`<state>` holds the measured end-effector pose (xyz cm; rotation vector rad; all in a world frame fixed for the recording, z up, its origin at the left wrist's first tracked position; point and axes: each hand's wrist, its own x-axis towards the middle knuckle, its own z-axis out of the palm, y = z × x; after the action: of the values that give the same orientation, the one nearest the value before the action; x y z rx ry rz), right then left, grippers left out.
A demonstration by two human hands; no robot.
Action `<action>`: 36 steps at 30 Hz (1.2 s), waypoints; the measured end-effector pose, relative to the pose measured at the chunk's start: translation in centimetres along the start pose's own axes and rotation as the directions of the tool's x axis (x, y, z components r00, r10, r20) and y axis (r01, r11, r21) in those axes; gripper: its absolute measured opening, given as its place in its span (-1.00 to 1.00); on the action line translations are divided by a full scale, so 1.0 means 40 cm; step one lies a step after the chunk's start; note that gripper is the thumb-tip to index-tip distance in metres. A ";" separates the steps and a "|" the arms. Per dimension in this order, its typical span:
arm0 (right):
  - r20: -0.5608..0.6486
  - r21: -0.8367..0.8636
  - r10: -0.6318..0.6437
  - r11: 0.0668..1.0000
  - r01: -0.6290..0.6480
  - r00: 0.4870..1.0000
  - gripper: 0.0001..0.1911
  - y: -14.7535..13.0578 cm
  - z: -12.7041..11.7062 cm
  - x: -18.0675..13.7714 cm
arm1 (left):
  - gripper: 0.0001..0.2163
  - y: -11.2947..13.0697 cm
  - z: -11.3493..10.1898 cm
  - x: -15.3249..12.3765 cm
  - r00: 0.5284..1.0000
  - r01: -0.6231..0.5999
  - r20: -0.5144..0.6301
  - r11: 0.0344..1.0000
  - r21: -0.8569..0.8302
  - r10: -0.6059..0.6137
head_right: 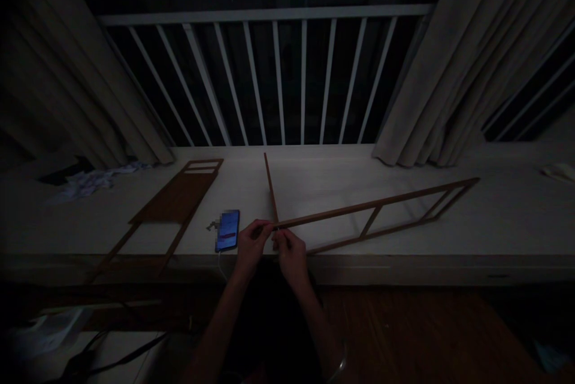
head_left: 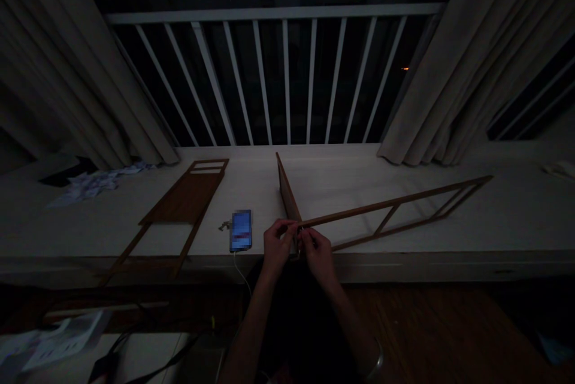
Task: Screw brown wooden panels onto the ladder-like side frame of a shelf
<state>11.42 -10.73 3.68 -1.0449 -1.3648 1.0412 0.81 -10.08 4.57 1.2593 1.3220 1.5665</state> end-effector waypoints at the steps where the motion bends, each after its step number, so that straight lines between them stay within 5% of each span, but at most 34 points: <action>1: -0.004 0.007 -0.002 1.000 0.002 1.000 -0.67 0.000 0.001 0.000 | -0.80 0.000 0.000 0.000 1.000 0.001 -0.002 1.000 0.000 -0.001; 29: 0.041 -0.034 0.004 0.999 -0.002 0.999 -0.67 -0.016 -0.007 0.004 | -0.80 0.005 0.002 -0.001 1.000 0.018 -0.019 1.000 -0.015 -0.019; 36: 0.053 0.085 0.033 0.996 -0.038 0.998 -0.67 -0.004 -0.003 0.010 | -0.80 0.000 0.001 -0.001 1.000 0.013 -0.021 1.000 -0.027 -0.013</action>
<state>11.50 -10.36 3.92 -0.9878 -1.3344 1.1501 0.87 -10.11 4.54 1.2186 1.3159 1.5872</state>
